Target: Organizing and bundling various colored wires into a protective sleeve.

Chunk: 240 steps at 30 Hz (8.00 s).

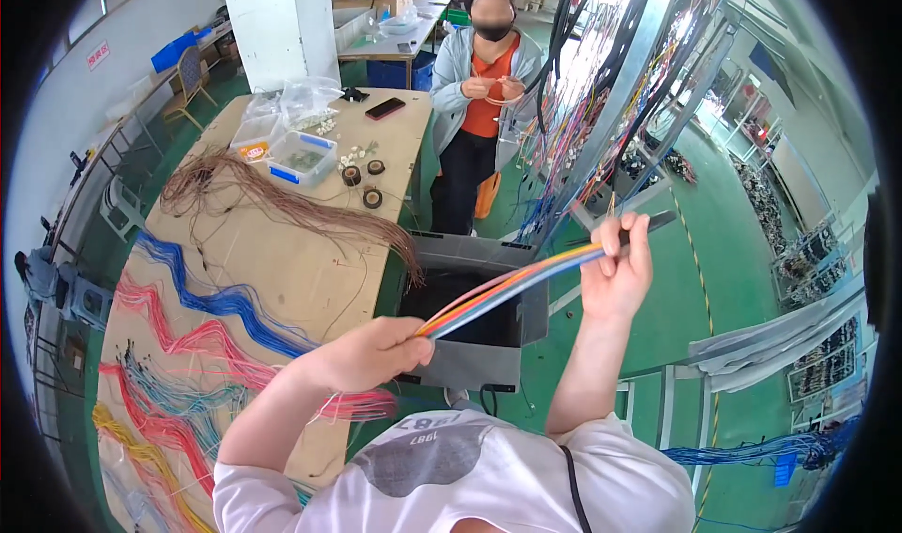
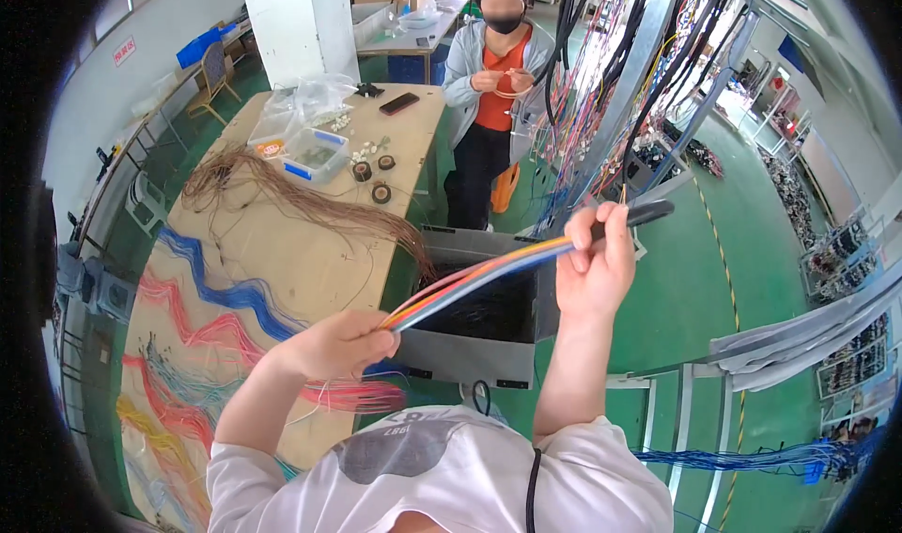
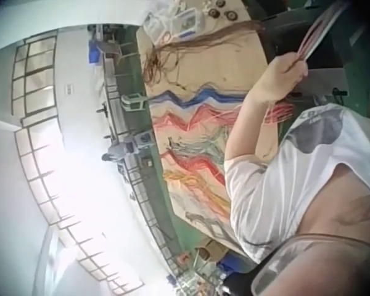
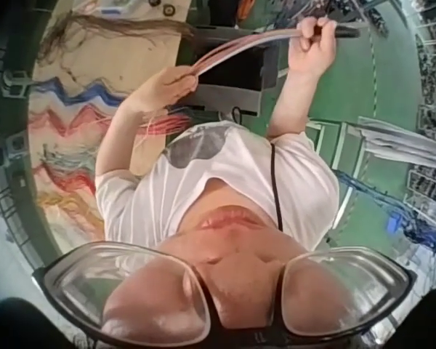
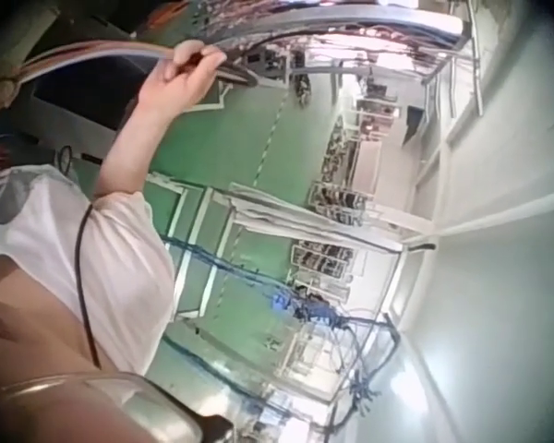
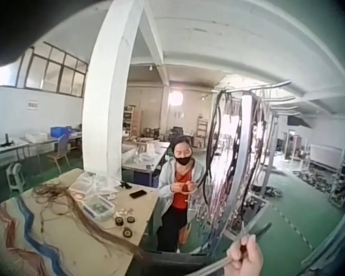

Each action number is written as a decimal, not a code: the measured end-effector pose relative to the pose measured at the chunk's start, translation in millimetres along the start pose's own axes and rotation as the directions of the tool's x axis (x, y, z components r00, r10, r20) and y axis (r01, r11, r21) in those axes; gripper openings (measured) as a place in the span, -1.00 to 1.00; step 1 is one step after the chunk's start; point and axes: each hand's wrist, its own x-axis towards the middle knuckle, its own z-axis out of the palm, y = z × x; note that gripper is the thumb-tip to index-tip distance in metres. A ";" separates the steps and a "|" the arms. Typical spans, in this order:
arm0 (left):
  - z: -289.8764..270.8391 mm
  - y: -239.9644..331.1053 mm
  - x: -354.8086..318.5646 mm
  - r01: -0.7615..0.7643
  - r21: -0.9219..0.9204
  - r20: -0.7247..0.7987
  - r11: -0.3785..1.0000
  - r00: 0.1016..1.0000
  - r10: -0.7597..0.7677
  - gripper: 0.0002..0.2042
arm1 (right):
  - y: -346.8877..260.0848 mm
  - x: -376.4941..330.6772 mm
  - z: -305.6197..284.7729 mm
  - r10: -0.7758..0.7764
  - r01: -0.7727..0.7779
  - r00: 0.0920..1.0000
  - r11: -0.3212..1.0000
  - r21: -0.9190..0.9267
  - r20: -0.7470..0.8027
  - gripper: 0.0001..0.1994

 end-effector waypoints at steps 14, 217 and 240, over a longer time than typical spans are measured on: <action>13.6 21.3 20.1 -0.145 -0.014 0.007 0.989 0.989 0.145 -0.77 | 8.0 -11.9 5.6 0.075 -0.081 0.994 0.994 0.078 0.077 -0.75; -13.4 480.2 352.8 -0.647 0.645 -0.319 0.406 0.255 0.913 -0.69 | -336.6 443.1 -22.2 -0.217 0.289 0.956 0.794 -0.535 0.195 -0.87; 4.0 490.8 406.7 -0.498 0.668 -0.476 0.553 0.285 0.832 -0.60 | -229.1 422.6 -65.5 -0.084 0.281 0.938 -0.389 -0.877 0.338 -0.66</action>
